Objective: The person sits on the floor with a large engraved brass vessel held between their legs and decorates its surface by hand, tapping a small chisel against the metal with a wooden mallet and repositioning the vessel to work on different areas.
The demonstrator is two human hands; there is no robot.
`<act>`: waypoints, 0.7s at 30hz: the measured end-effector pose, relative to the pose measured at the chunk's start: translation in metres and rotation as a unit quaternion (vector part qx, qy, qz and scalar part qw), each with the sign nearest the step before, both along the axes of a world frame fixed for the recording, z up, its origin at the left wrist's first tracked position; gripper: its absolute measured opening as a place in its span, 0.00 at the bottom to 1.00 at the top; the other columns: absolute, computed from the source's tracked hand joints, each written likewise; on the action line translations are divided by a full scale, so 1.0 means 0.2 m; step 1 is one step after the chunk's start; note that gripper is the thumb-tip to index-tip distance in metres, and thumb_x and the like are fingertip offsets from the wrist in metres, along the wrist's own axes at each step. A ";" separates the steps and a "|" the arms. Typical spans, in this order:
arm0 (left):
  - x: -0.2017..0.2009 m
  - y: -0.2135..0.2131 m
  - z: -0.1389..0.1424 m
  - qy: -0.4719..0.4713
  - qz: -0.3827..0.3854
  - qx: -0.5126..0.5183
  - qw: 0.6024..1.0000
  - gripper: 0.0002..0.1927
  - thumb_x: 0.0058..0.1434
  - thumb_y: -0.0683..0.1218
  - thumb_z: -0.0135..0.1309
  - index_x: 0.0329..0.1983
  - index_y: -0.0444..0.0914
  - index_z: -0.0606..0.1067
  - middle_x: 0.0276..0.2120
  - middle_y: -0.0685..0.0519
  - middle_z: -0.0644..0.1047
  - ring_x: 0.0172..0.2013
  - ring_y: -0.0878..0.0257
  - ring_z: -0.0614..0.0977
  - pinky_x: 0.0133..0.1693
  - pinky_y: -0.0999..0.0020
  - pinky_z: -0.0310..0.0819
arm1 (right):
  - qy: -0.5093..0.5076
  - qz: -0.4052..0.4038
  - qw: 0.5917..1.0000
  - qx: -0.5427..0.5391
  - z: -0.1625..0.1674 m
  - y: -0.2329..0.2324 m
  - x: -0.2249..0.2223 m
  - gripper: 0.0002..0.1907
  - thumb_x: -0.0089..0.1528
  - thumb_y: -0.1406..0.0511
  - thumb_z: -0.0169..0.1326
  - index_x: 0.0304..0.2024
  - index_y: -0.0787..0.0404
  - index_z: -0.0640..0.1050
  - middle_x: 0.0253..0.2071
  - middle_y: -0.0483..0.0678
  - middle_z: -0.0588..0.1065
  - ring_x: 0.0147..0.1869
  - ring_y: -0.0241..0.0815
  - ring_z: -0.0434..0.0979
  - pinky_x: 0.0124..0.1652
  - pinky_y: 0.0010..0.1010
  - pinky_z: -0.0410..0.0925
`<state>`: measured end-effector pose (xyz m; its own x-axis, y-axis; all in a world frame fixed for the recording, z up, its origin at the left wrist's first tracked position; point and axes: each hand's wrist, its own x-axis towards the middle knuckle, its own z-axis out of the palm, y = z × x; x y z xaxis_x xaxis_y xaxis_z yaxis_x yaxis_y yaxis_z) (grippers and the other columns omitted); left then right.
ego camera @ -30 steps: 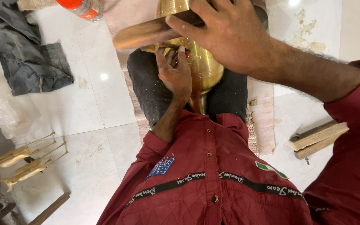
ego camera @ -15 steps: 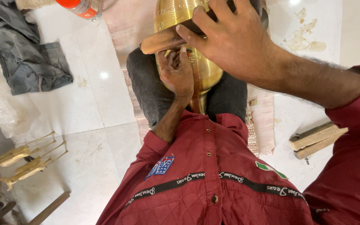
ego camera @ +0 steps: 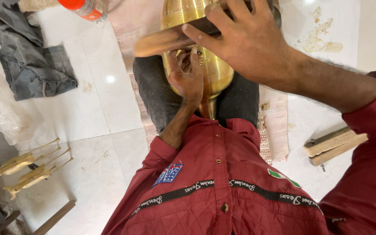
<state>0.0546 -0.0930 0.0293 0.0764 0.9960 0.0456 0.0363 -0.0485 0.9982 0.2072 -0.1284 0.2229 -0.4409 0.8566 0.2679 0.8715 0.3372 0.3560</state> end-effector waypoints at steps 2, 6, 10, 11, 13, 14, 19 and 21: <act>-0.01 0.00 0.00 -0.010 -0.009 -0.013 1.000 0.25 0.67 0.39 0.60 0.65 0.28 0.67 0.43 0.45 0.83 0.41 0.65 0.85 0.43 0.73 0.85 | 0.029 -0.004 1.000 -0.009 0.00 0.00 0.01 0.19 0.70 0.63 0.55 0.63 0.51 0.77 0.55 0.48 0.71 0.62 0.46 0.68 0.53 0.41 0.62; -0.02 0.01 0.00 -0.034 -0.025 -0.019 0.999 0.25 0.68 0.38 0.60 0.65 0.28 0.67 0.44 0.44 0.83 0.42 0.64 0.85 0.44 0.72 0.86 | 0.002 -0.005 1.000 0.010 -0.01 -0.01 0.01 0.19 0.70 0.63 0.54 0.64 0.53 0.77 0.55 0.49 0.69 0.62 0.47 0.67 0.54 0.41 0.61; -0.02 0.02 -0.01 -0.008 -0.019 -0.012 1.000 0.24 0.66 0.39 0.61 0.63 0.29 0.68 0.43 0.44 0.84 0.41 0.64 0.86 0.42 0.71 0.87 | 0.004 -0.013 1.000 0.014 -0.01 -0.01 0.01 0.20 0.68 0.63 0.53 0.63 0.53 0.78 0.56 0.48 0.69 0.64 0.47 0.68 0.54 0.40 0.61; -0.02 0.02 -0.01 -0.009 -0.019 -0.014 1.000 0.24 0.66 0.39 0.60 0.63 0.29 0.68 0.44 0.44 0.83 0.42 0.64 0.86 0.43 0.72 0.87 | 0.007 -0.012 1.000 0.017 -0.01 -0.01 0.01 0.20 0.68 0.62 0.53 0.62 0.53 0.77 0.56 0.48 0.69 0.64 0.47 0.67 0.54 0.40 0.61; -0.02 0.03 -0.02 -0.017 -0.025 -0.014 0.999 0.25 0.66 0.39 0.60 0.64 0.30 0.67 0.44 0.45 0.83 0.42 0.65 0.86 0.44 0.72 0.87 | 0.046 -0.005 0.999 0.017 -0.01 -0.01 0.01 0.19 0.68 0.63 0.53 0.62 0.53 0.77 0.58 0.48 0.69 0.65 0.46 0.67 0.55 0.40 0.62; -0.02 0.02 -0.02 -0.015 -0.029 -0.015 0.999 0.25 0.66 0.39 0.60 0.64 0.30 0.67 0.44 0.45 0.83 0.42 0.65 0.86 0.43 0.73 0.86 | 0.052 -0.007 0.999 0.012 -0.01 -0.02 0.01 0.20 0.68 0.63 0.53 0.63 0.53 0.77 0.58 0.48 0.69 0.64 0.46 0.67 0.55 0.40 0.62; -0.03 0.04 -0.02 -0.012 -0.050 -0.013 0.999 0.28 0.66 0.39 0.60 0.67 0.30 0.66 0.40 0.46 0.83 0.39 0.66 0.85 0.39 0.75 0.84 | 0.035 -0.030 0.999 0.008 0.00 -0.04 0.03 0.21 0.67 0.64 0.51 0.63 0.53 0.77 0.58 0.47 0.70 0.62 0.44 0.68 0.52 0.39 0.61; -0.02 0.06 -0.02 -0.005 -0.055 -0.003 0.998 0.23 0.68 0.39 0.60 0.64 0.30 0.67 0.42 0.46 0.84 0.41 0.65 0.87 0.43 0.74 0.86 | 0.044 -0.036 0.998 0.005 0.01 -0.04 0.03 0.20 0.68 0.64 0.51 0.62 0.52 0.77 0.59 0.47 0.71 0.63 0.44 0.68 0.52 0.38 0.62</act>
